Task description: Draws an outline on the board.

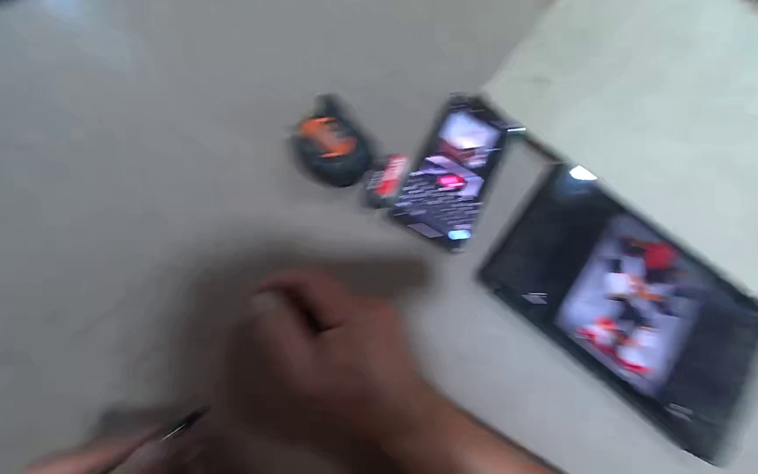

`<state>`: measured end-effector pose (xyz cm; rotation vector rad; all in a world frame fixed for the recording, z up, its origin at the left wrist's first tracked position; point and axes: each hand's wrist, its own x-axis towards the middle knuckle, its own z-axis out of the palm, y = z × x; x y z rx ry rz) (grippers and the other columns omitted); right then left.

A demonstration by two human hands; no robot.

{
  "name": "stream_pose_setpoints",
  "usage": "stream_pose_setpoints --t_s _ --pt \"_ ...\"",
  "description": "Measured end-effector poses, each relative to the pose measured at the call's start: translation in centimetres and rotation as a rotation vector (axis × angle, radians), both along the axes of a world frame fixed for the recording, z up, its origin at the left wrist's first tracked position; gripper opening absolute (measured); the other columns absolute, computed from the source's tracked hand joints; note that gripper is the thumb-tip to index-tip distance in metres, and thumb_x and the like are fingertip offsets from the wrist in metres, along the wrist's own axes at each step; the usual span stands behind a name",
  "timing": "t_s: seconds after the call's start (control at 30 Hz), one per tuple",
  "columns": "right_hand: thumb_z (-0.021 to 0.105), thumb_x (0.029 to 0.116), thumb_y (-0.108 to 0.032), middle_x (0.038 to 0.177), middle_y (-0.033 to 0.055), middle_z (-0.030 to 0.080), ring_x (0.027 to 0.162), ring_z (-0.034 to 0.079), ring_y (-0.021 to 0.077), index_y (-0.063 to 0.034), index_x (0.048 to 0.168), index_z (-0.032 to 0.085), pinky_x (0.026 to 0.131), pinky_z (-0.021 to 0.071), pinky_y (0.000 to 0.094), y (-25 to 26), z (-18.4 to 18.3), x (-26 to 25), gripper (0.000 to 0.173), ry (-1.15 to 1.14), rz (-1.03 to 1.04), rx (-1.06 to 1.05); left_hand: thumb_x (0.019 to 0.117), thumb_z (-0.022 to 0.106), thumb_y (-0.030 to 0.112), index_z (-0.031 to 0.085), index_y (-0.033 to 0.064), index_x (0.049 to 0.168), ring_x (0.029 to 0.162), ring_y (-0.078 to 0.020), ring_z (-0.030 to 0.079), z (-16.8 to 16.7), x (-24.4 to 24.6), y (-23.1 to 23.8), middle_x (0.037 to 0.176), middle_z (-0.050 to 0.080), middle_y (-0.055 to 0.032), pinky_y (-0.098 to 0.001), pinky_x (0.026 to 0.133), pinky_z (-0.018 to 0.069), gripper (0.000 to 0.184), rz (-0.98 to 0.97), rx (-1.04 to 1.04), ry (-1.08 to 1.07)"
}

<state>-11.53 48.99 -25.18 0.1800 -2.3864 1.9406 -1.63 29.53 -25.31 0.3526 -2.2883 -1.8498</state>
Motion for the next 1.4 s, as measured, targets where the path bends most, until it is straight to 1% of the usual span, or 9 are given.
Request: stream_pose_setpoints --t_s 0.03,0.07,0.13,0.17,0.3,0.53,0.7,0.87,1.4 --pt "0.06 0.1022 -0.017 0.078 -0.004 0.07 0.061 0.062 0.0028 -0.0111 0.112 0.073 0.052 0.0531 0.0237 0.0 0.0 0.0 0.018 0.009 0.007 0.002 0.0986 0.065 0.013 0.068 0.0147 0.102 0.064 -0.0074 0.066 -0.7 0.2 -1.1 0.081 0.072 0.0038 -0.0241 0.059 0.0575 0.004 0.004 0.002 0.047" --pt "0.059 0.1027 -0.018 0.077 -0.0064 0.069 0.06 0.06 0.0001 -0.0125 0.112 0.072 0.05 0.0511 0.02 -0.1 -0.1 0.0 0.017 0.018 0.018 -0.001 0.0957 0.072 0.016 0.069 0.0151 0.103 0.065 -0.0083 0.068 -1.0 0.4 -1.2 0.084 0.073 0.0019 -0.0242 0.058 0.0588 0.008 0.054 0.002 0.091" --pt "0.059 0.1044 -0.019 0.076 -0.0083 0.066 0.056 0.057 -0.0013 -0.0125 0.112 0.071 0.046 0.0488 0.0161 -0.4 -0.5 -0.2 0.015 0.031 0.029 -0.04 0.0891 0.08 0.015 0.07 0.0114 0.1 0.062 -0.013 0.067 -1.4 0.6 -1.1 0.085 0.073 -0.0048 -0.0273 0.054 0.0594 0.015 0.176 0.004 0.145" --pt "0.059 0.1047 -0.019 0.076 -0.0088 0.065 0.056 0.058 -0.0012 -0.0126 0.112 0.07 0.045 0.0492 0.0158 -0.5 -0.7 -0.2 0.014 0.033 0.024 -0.049 0.0883 0.081 0.015 0.07 0.0114 0.099 0.062 -0.0134 0.067 -1.6 0.7 -1.2 0.086 0.073 -0.0058 -0.0276 0.053 0.0596 0.015 0.197 -0.009 0.152" --pt "0.056 0.1054 -0.019 0.077 -0.0087 0.064 0.057 0.059 0.0011 -0.0118 0.111 0.068 0.046 0.0507 0.0179 -0.9 -1.2 -0.2 0.015 0.041 -0.013 -0.064 0.0891 0.079 0.013 0.07 0.0101 0.097 0.061 -0.0156 0.067 -1.8 0.8 -1.4 0.086 0.072 -0.0078 -0.0295 0.052 0.0595 0.012 0.155 -0.057 0.166" --pt "0.054 0.1062 -0.021 0.078 -0.0093 0.064 0.059 0.06 0.0014 -0.0122 0.111 0.067 0.048 0.0516 0.0179 -1.1 -1.4 -0.2 0.017 0.038 -0.031 -0.074 0.0881 0.08 0.013 0.069 0.0101 0.096 0.059 -0.0133 0.066 -1.7 1.1 -1.3 0.086 0.072 -0.006 -0.0262 0.05 0.0586 0.013 0.108 -0.136 0.175" --pt "0.054 0.1063 -0.021 0.078 -0.0094 0.064 0.059 0.061 0.0015 -0.0127 0.111 0.067 0.047 0.0519 0.0182 -1.1 -1.4 -0.2 0.017 0.034 -0.037 -0.066 0.087 0.079 0.011 0.069 0.01 0.094 0.057 -0.0152 0.066 -1.7 1.0 -1.1 0.084 0.072 -0.0062 -0.0283 0.048 0.0589 0.013 0.125 -0.183 0.166" --pt "0.054 0.1062 -0.02 0.078 -0.0086 0.064 0.058 0.06 0.0023 -0.0114 0.111 0.067 0.047 0.0513 0.0184 -1.1 -1.4 -0.3 0.017 0.041 -0.027 -0.08 0.0861 0.078 0.008 0.068 0.0099 0.094 0.059 -0.014 0.067 -1.7 1.0 -1.0 0.085 0.072 -0.0053 -0.0269 0.049 0.059 0.012 0.11 -0.211 0.171" --pt "0.053 0.1063 -0.02 0.078 -0.009 0.064 0.059 0.061 0.0015 -0.0119 0.112 0.066 0.047 0.0515 0.0174 -1.1 -1.3 -0.3 0.017 0.044 -0.027 -0.062 0.0864 0.078 0.011 0.07 0.0109 0.095 0.061 -0.0111 0.067 -1.7 1.0 -1.1 0.086 0.074 -0.0025 -0.024 0.051 0.0589 0.011 0.09 -0.285 0.16"
